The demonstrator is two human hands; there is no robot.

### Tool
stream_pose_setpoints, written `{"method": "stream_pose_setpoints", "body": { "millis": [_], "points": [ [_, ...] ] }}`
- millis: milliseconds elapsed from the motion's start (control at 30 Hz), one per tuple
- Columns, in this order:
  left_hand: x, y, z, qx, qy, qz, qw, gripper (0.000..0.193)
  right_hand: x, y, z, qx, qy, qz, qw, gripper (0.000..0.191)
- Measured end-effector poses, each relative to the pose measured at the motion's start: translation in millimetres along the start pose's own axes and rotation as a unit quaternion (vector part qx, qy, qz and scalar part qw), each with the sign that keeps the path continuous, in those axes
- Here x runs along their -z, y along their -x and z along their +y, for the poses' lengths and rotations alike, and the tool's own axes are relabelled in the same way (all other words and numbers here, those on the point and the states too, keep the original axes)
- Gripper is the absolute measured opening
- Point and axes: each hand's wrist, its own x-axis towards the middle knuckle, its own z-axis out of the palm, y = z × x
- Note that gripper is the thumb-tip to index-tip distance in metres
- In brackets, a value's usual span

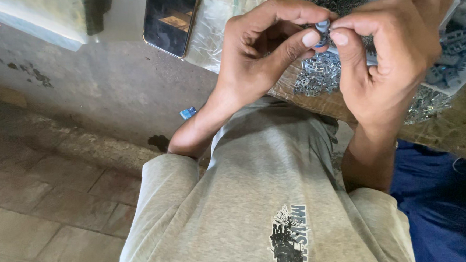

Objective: The person sits at a workbench and assembles small blue and gray plastic connector components by hand, fitting pieces together one at a time and placing finished units on the bench or into a compartment tray. A phone on the bench plays a video during part of the episode.

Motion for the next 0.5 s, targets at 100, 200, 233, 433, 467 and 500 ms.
{"method": "stream_pose_setpoints", "body": {
  "millis": [100, 200, 233, 433, 467, 500],
  "points": [
    [0, -2, 7, -0.006, -0.04, -0.008, 0.999, 0.018, 6, -4, 3, 0.054, 0.05, -0.017, 0.997, 0.007],
    [3, -2, 17, -0.025, -0.138, -0.024, 0.99, 0.02, 11, -10, 5, 0.097, 0.09, -0.036, 0.991, 0.011],
    [5, -2, 19, -0.034, -0.165, -0.033, 0.985, 0.02, 13, -12, 7, 0.103, 0.095, -0.044, 0.989, 0.018],
    [9, -4, 13, 0.011, 0.019, -0.084, 0.996, 0.016, 13, 22, 27, 0.037, 0.104, 0.087, 0.99, 0.02],
    [11, -5, 11, 0.016, 0.036, -0.089, 0.995, 0.016, 17, 35, 32, 0.015, 0.124, 0.116, 0.985, 0.02],
    [12, -5, 10, 0.016, 0.044, -0.091, 0.995, 0.016, 24, 51, 37, -0.008, 0.15, 0.136, 0.979, 0.02]
  ]
}}
